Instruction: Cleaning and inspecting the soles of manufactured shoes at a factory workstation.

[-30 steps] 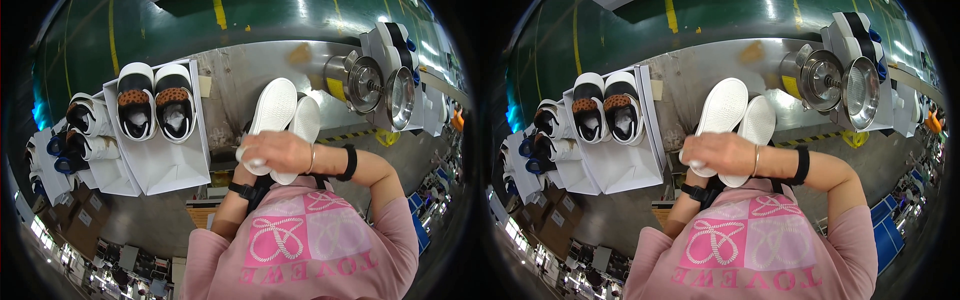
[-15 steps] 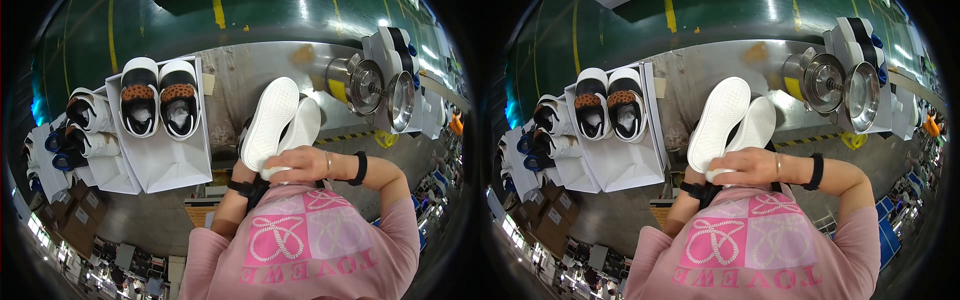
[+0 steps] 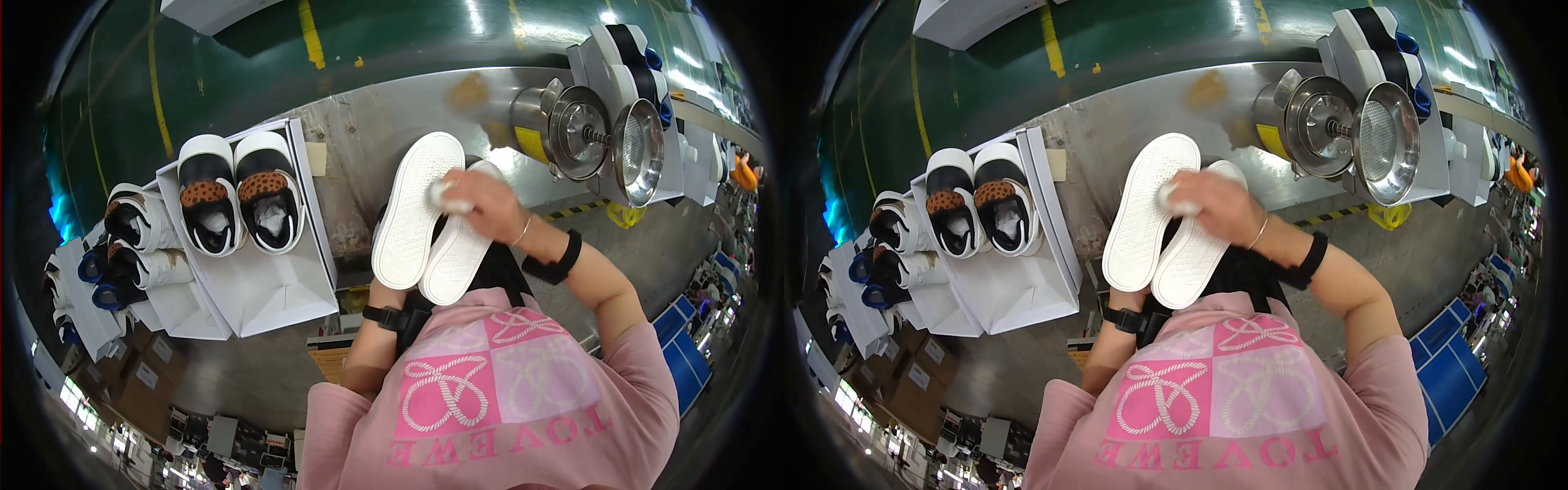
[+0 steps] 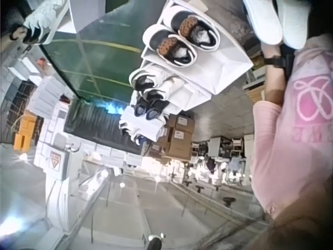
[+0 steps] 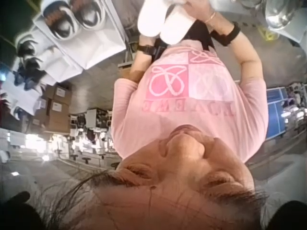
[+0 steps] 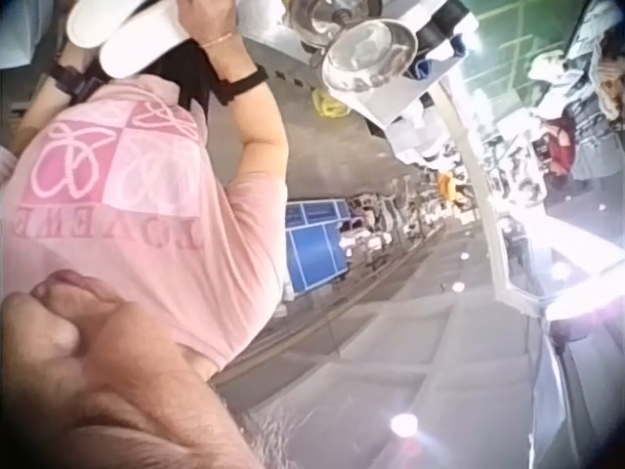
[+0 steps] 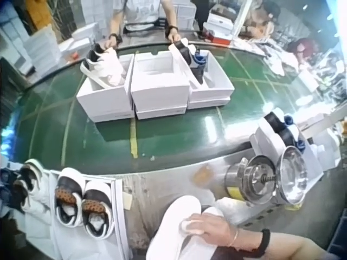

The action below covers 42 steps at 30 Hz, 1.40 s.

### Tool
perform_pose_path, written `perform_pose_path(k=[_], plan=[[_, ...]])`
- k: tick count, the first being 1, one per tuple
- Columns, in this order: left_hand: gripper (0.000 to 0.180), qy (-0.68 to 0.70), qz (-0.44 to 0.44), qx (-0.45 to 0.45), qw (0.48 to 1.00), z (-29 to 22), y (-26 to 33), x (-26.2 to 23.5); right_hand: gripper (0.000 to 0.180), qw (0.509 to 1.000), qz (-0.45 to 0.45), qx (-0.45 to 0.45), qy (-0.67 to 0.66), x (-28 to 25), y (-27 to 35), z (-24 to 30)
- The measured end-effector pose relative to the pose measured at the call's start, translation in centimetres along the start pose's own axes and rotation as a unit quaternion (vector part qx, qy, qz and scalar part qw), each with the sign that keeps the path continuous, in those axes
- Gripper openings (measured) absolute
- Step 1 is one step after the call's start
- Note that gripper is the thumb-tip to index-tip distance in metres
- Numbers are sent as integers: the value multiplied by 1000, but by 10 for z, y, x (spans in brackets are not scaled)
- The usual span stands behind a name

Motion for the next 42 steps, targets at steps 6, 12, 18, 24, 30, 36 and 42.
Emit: perform_pose_path(k=[6, 12, 18, 24, 30, 36, 42], plan=[[56, 77, 1, 5, 997, 13, -6, -11, 33, 983, 157, -89, 38, 30, 13, 42], [50, -37, -47, 1, 998, 2, 8, -6, 26, 997, -72, 19, -25, 6, -22, -11], [45, 100, -120, 14, 988, 22, 11, -22, 25, 983, -96, 154, -8, -16, -31, -32], [45, 115, -73, 28, 990, -1, 12, 4, 23, 996, -40, 80, -19, -20, 63, 32], [47, -160, -40, 98, 981, 34, 10, -30, 25, 965, -128, 231, 7, -24, 80, -22], [42, 123, -110, -6, 986, 31, 16, -36, 29, 980, -48, 190, -46, -13, 70, 8], [43, 151, -162, -152, 963, -7, 4, 18, 29, 954, -149, 258, -44, -23, 55, -31]])
Point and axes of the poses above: each hand's wrist, its own y-axis away from the middle knuckle, its own x-axis out of the palm, z = x × y, the point moved 1 cm from there along -y, towards the middle knuckle, and after that the axes turned 12 degrees about x, right-handed, at the moved point
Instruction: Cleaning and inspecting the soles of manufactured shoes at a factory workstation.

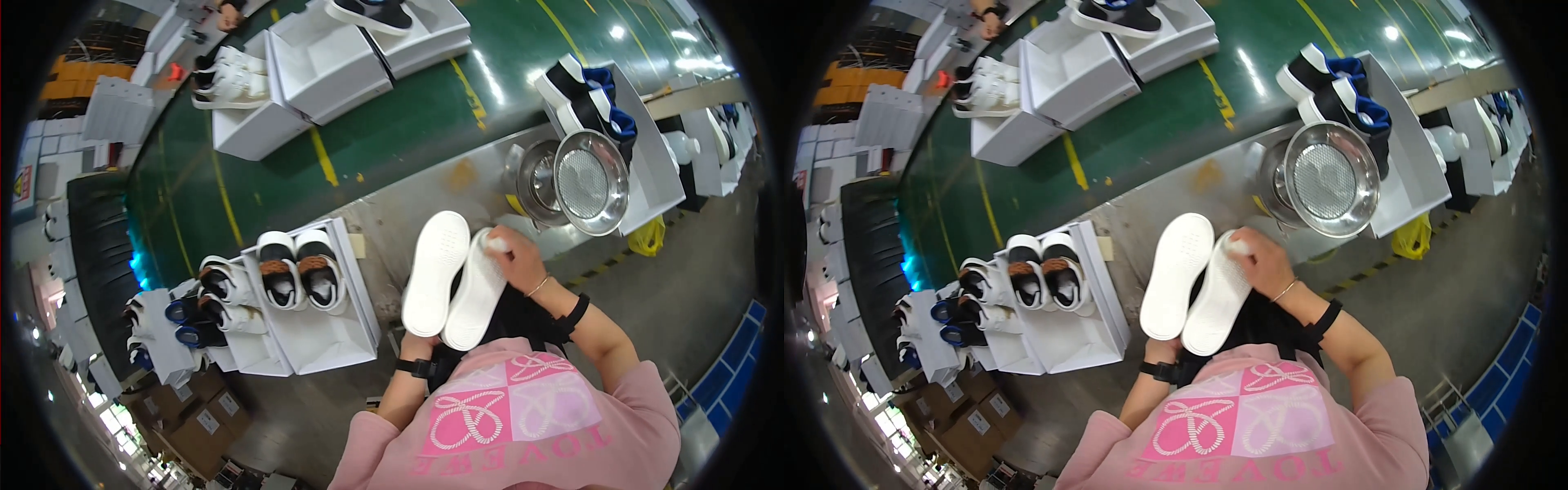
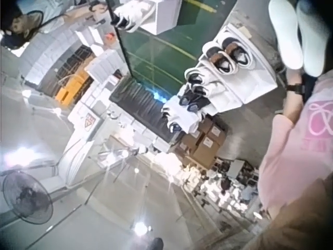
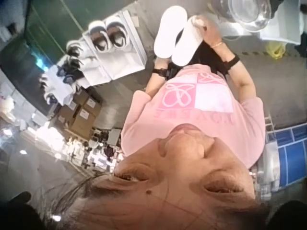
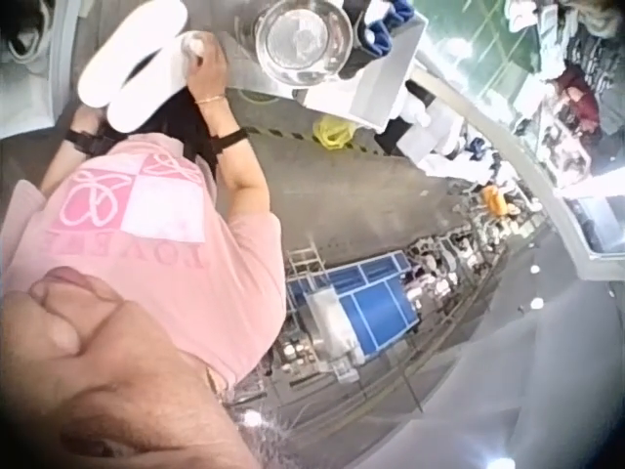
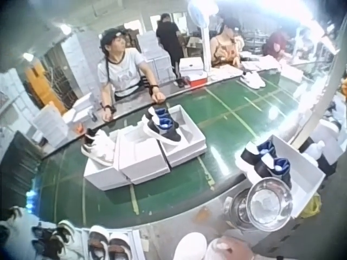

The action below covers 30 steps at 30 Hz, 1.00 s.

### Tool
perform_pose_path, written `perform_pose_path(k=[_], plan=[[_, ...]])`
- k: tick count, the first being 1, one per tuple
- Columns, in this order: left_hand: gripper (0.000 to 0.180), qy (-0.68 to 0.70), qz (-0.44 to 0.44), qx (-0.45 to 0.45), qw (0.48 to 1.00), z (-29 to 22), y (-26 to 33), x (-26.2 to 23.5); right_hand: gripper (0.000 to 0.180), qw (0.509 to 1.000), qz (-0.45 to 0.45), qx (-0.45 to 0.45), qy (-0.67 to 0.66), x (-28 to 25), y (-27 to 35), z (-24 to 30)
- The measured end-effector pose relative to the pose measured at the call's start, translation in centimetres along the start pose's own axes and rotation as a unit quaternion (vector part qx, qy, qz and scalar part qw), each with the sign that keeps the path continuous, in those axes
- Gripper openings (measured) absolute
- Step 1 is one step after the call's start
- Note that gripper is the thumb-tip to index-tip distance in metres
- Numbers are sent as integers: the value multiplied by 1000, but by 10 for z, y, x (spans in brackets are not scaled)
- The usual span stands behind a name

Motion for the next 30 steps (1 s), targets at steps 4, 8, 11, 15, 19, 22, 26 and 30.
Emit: perform_pose_path(k=[4, 8, 11, 15, 19, 22, 26, 30], plan=[[42, 148, 204, -9, 968, -33, -4, 7, 31, 997, -44, 40, -43, 5, -20, -2], [31, -103, 23, 242, 965, -134, 82, 92, 33, 987, -74, 104, -97, 14, -10, 5], [14, -429, 101, 337, 832, -230, 56, 120, 34, 982, 31, 93, -159, 23, -8, 14], [8, -719, 37, 579, 383, -323, 57, 212, 32, 988, 100, 75, -91, 4, -29, 24], [6, -790, 31, 608, 76, -406, 5, 256, 32, 982, 120, 78, -124, 15, -45, 11], [6, -793, 92, 601, -26, -454, -34, 292, 33, 983, 112, 78, -120, 25, -50, -2], [8, -788, 169, 578, -129, -494, -84, 349, 34, 988, 107, 79, -82, 15, -59, 1], [15, -799, 195, 540, -180, -527, -144, 352, 33, 982, 133, 40, -127, 43, -65, -25]])
Point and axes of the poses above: each hand's wrist, its own y-axis away from the middle knuckle, its own x-axis out of the palm, z = x × y, the point moved 1 cm from there along -y, towards the middle knuckle, and after that the axes turned 12 degrees about x, right-handed, at the moved point
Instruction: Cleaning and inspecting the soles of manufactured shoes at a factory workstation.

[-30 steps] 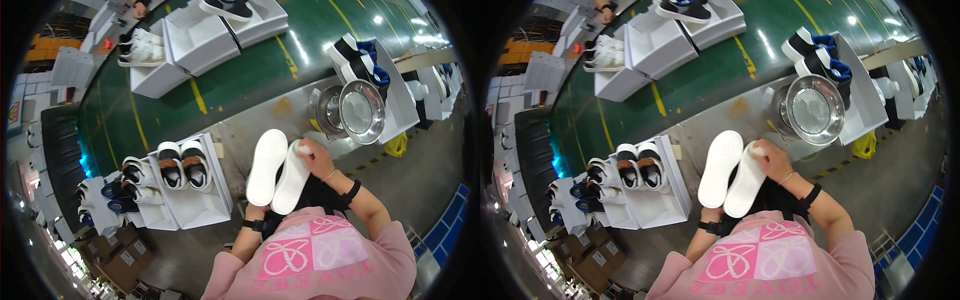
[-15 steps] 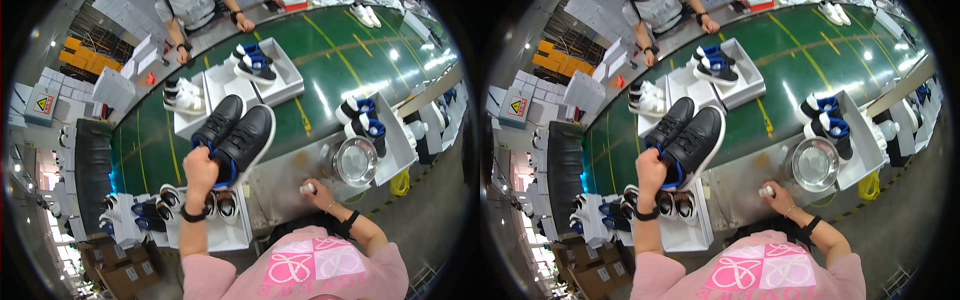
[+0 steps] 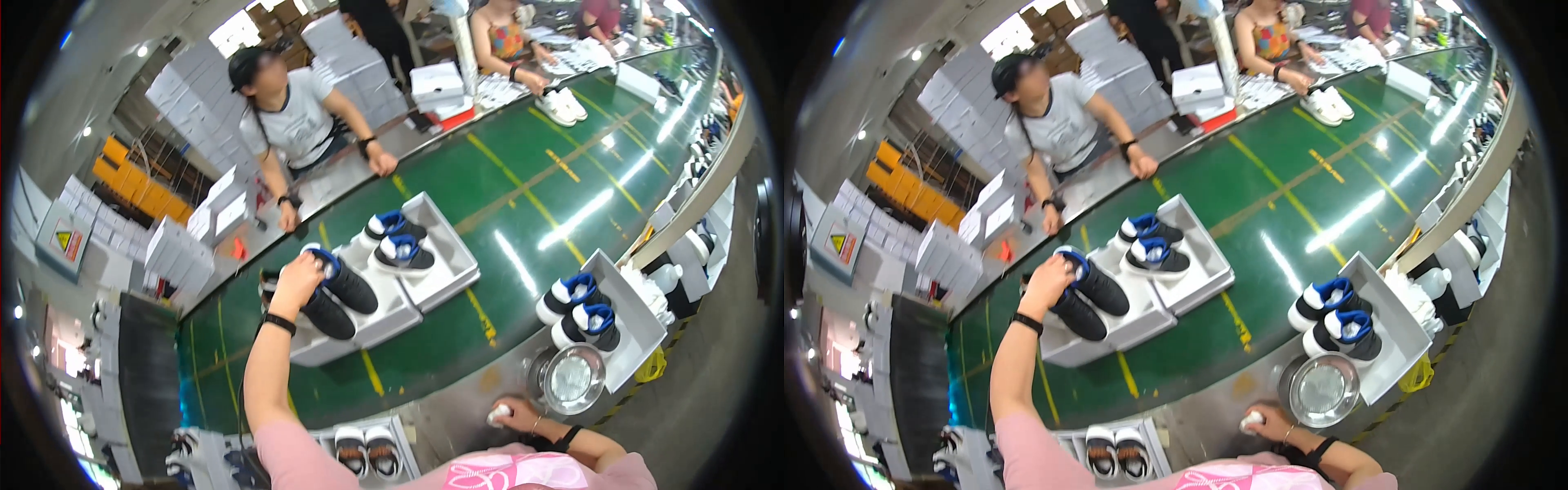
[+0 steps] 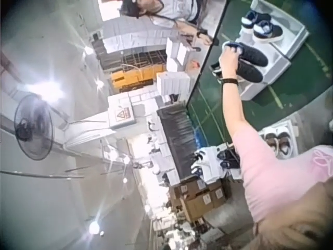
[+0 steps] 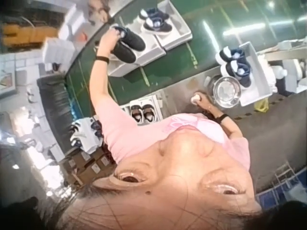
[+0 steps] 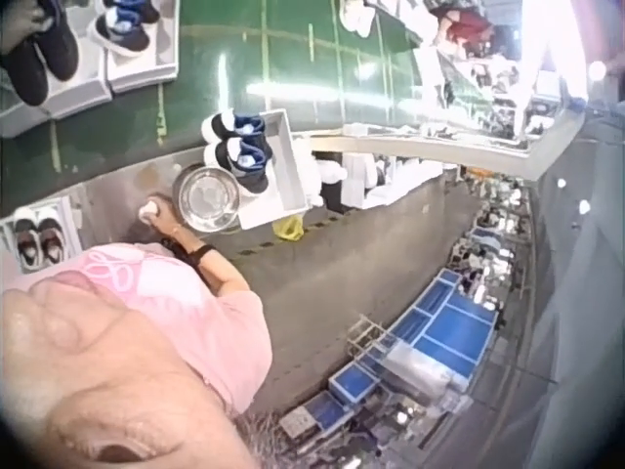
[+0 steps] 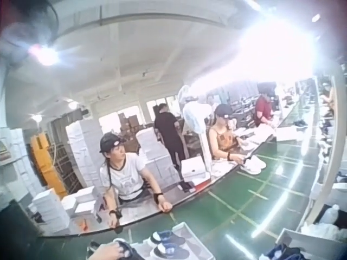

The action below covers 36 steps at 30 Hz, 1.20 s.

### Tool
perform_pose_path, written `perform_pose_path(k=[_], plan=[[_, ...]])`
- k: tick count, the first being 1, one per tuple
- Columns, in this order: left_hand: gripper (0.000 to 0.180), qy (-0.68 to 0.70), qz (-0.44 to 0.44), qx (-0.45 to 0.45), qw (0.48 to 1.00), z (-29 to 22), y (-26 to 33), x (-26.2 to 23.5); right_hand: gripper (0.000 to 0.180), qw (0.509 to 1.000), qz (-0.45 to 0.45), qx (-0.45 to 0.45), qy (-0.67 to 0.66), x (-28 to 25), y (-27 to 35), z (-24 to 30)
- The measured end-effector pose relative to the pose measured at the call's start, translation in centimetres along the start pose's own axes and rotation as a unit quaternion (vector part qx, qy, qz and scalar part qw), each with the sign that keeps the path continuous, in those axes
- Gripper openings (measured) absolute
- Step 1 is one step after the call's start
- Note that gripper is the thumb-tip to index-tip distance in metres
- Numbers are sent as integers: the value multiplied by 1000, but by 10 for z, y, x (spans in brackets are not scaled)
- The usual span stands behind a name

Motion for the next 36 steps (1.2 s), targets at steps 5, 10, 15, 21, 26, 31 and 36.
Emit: perform_pose_path(k=[5, 10, 15, 21, 26, 31, 36], plan=[[19, 1, 6, 67, 998, 19, -35, 28, 35, 995, 22, 93, 38, -8, 7, 16], [22, 149, 58, -114, 981, 51, -49, 80, 37, 995, 13, 88, 54, -4, -2, 6], [24, 337, -255, -243, 873, 35, -113, 68, 37, 994, 8, 103, 30, -13, -8, 37], [60, 278, -189, -176, 925, -22, -184, 29, 36, 989, -7, 144, 18, -16, -8, 47], [24, 136, 120, -179, 967, -39, -217, 72, 41, 991, 7, 125, 35, -7, -3, 21], [8, 129, -38, -210, 968, -39, -199, 40, 43, 994, -2, 106, 31, -5, 5, 10], [27, 166, -265, -243, 918, -46, -132, -67, 44, 999, -23, 43, 19, -2, 13, 3]])
Point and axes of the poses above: each hand's wrist, its own y-axis away from the middle knuckle, its own x-axis out of the palm, z = x × y, the point moved 1 cm from there along -y, towards the middle knuckle, and after that the axes turned 12 degrees about x, right-handed, at the moved point
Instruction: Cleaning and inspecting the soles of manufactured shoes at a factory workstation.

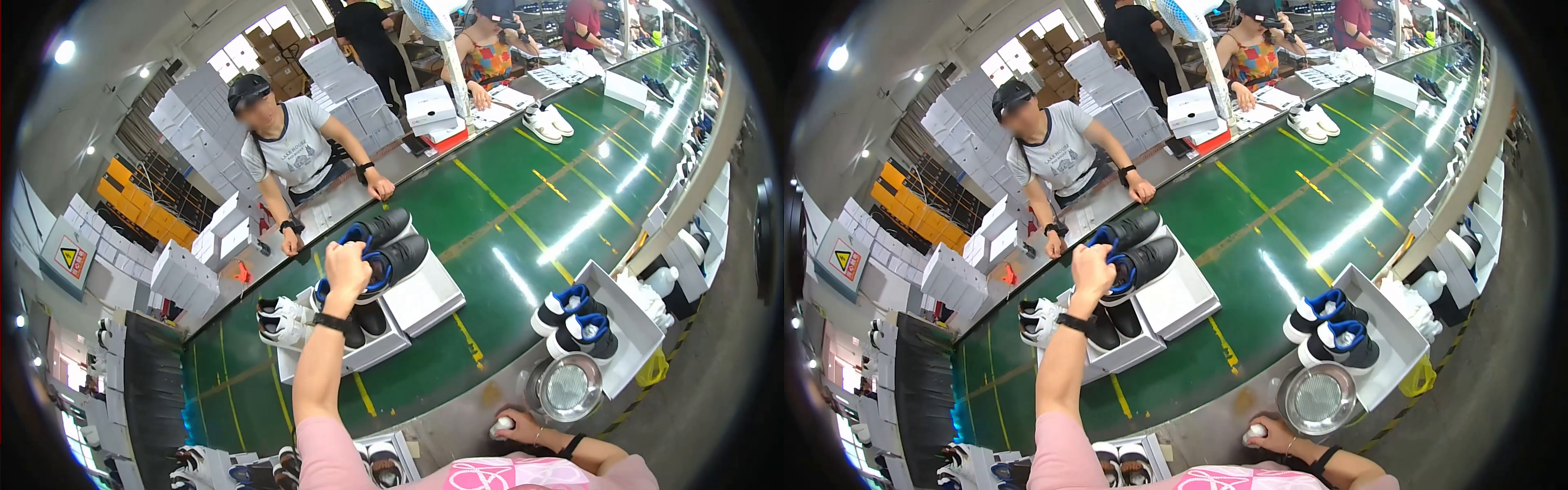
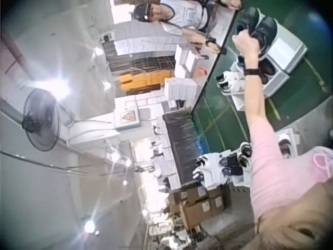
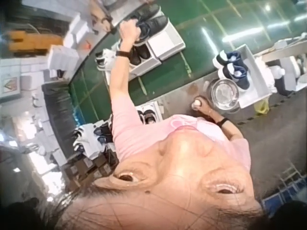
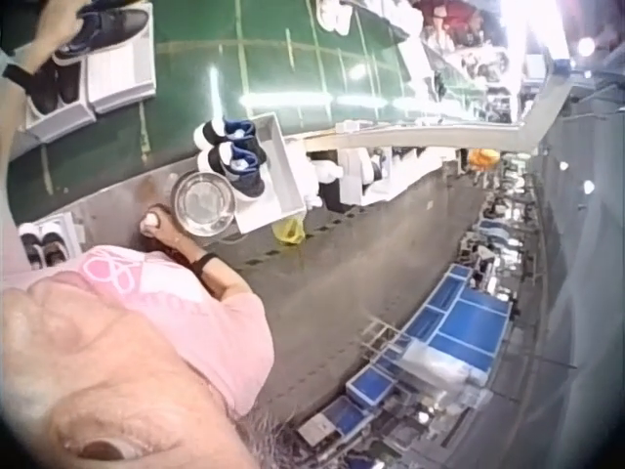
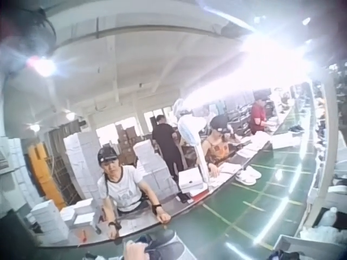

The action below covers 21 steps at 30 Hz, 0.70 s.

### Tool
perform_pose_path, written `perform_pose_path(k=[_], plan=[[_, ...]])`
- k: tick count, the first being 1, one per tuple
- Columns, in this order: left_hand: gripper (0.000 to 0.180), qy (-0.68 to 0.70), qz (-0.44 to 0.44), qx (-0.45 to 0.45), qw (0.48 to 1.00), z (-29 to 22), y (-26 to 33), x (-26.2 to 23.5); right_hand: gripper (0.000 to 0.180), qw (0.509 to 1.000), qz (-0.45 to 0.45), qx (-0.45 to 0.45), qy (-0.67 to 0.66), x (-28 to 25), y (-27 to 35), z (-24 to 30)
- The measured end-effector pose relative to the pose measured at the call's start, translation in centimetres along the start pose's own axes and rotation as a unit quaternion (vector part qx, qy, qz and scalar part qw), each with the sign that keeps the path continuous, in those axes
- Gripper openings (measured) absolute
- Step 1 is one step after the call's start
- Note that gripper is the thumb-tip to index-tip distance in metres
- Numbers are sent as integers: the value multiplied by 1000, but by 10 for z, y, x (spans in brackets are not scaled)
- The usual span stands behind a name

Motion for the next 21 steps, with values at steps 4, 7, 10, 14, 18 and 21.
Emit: perform_pose_path(k=[4, 7, 10, 14, 18, 21], plan=[[31, 54, 9, -116, 992, -64, 44, -72, 44, 997, 55, -53, 21, -20, 23, 48], [20, 236, -14, -222, 946, -125, 111, -88, 40, 988, 74, -131, 33, -34, 55, 85], [18, 303, 11, -313, 900, -190, 188, -83, 37, 984, 57, -167, 32, -64, 106, 133], [22, 339, -10, -403, 850, -267, 291, -40, 40, 938, -129, -321, 34, -107, 148, 163], [28, 160, 84, -371, 911, -329, 356, -31, 46, 887, -314, -316, 124, -151, 159, 165], [26, 110, 229, -325, 911, -358, 386, -29, 44, 876, -361, -277, 156, -170, 138, 164]])
Point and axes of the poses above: each hand's wrist, its own y-axis away from the middle knuckle, its own x-axis out of the palm, z = x × y, the point moved 1 cm from there along -y, towards the middle knuckle, and after that the axes turned 12 degrees about x, right-handed, at the moved point
